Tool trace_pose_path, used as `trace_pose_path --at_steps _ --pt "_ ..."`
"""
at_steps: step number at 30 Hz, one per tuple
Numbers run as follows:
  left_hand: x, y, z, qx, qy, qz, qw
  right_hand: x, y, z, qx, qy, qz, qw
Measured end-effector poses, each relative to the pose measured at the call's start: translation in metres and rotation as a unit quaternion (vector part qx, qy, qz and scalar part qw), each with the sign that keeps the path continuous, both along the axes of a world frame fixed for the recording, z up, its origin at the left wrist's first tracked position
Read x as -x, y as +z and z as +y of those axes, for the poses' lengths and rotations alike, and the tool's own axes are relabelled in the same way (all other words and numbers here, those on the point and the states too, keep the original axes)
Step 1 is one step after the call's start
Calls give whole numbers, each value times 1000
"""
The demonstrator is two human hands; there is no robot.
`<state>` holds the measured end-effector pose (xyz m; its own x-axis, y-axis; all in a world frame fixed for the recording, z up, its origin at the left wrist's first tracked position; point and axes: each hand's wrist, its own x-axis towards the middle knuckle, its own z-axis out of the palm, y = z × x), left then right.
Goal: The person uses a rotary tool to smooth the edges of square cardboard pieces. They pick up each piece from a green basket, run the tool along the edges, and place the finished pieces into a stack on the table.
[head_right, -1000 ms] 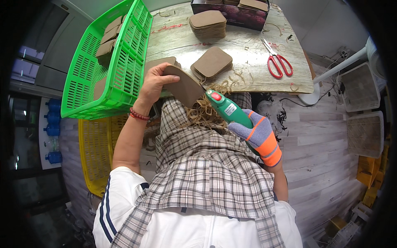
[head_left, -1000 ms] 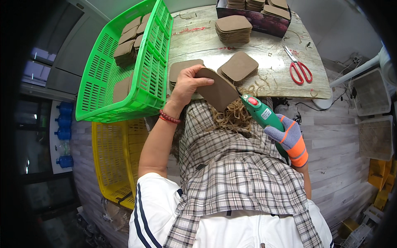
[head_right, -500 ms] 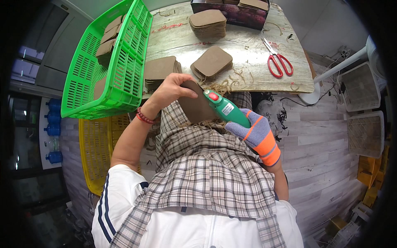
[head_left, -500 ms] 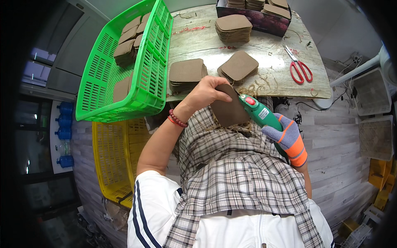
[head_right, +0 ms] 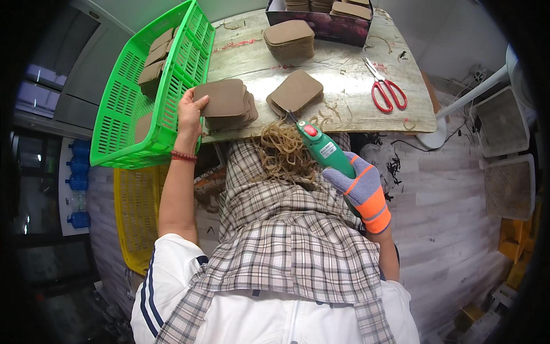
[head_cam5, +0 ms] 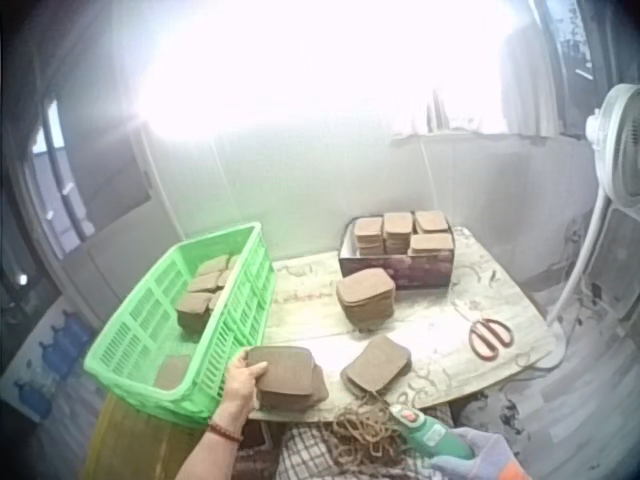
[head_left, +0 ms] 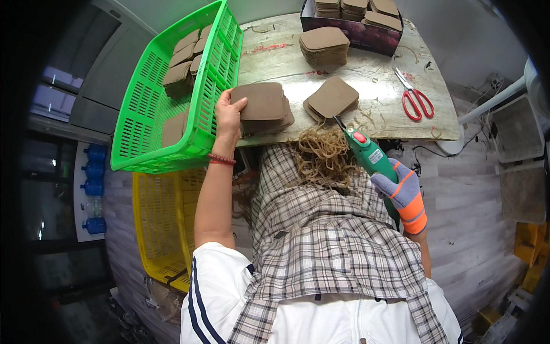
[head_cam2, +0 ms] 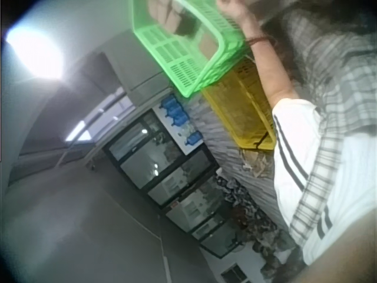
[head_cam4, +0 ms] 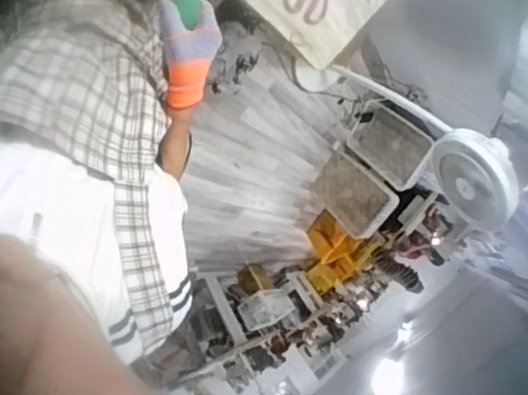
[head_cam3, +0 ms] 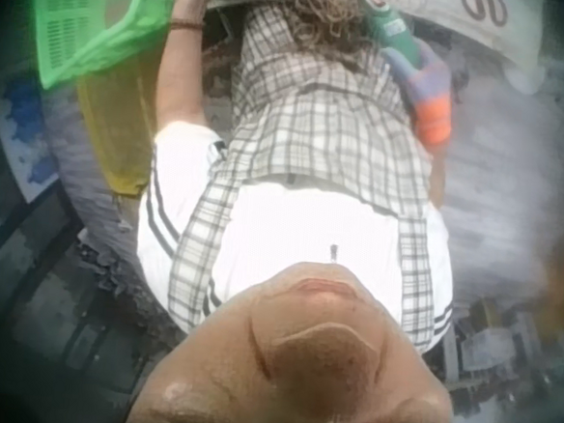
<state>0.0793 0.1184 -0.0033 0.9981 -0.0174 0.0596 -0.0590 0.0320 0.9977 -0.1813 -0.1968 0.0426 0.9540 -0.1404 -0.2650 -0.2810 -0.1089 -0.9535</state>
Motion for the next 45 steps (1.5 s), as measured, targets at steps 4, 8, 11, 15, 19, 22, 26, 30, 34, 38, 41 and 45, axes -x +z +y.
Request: trace_pose_path --at_steps 4,8,11,15,19,22,26,30,34,38,41,45 --pt "9 -9 -21 -511 127 -214 823 2 -10 -8 -15 -39 -2 999" --pt "34 0 -93 -574 26 -352 738 1 -18 -11 18 -76 -4 997" --pt "36 -22 -145 -625 -32 -298 720 -1 -22 -12 30 -85 2 996" --pt "44 -26 -162 -607 -58 -190 769 3 -21 -13 23 -95 8 995" --pt "50 -30 -167 -546 2 -257 797 0 -27 -17 25 -110 1 994" --pt "46 -49 -170 -540 55 -255 800 -2 -30 -17 30 -110 -11 993" --pt "49 -38 -169 -530 -12 -185 827 0 -33 -17 24 -116 -5 993" --pt "52 -41 -172 -546 28 -255 798 -2 -34 -17 15 -122 6 992" --pt "58 -20 -175 -464 26 -237 853 -3 -39 -18 2 -126 11 992" --pt "53 -23 -175 -297 -29 -133 945 -3 -43 -21 25 -130 -6 991" --pt "52 -33 -179 54 -61 1 997 -3 -40 -21 26 -144 -3 989" --pt "78 6 -192 456 -112 160 868 -2 -29 -18 -17 -167 -28 985"
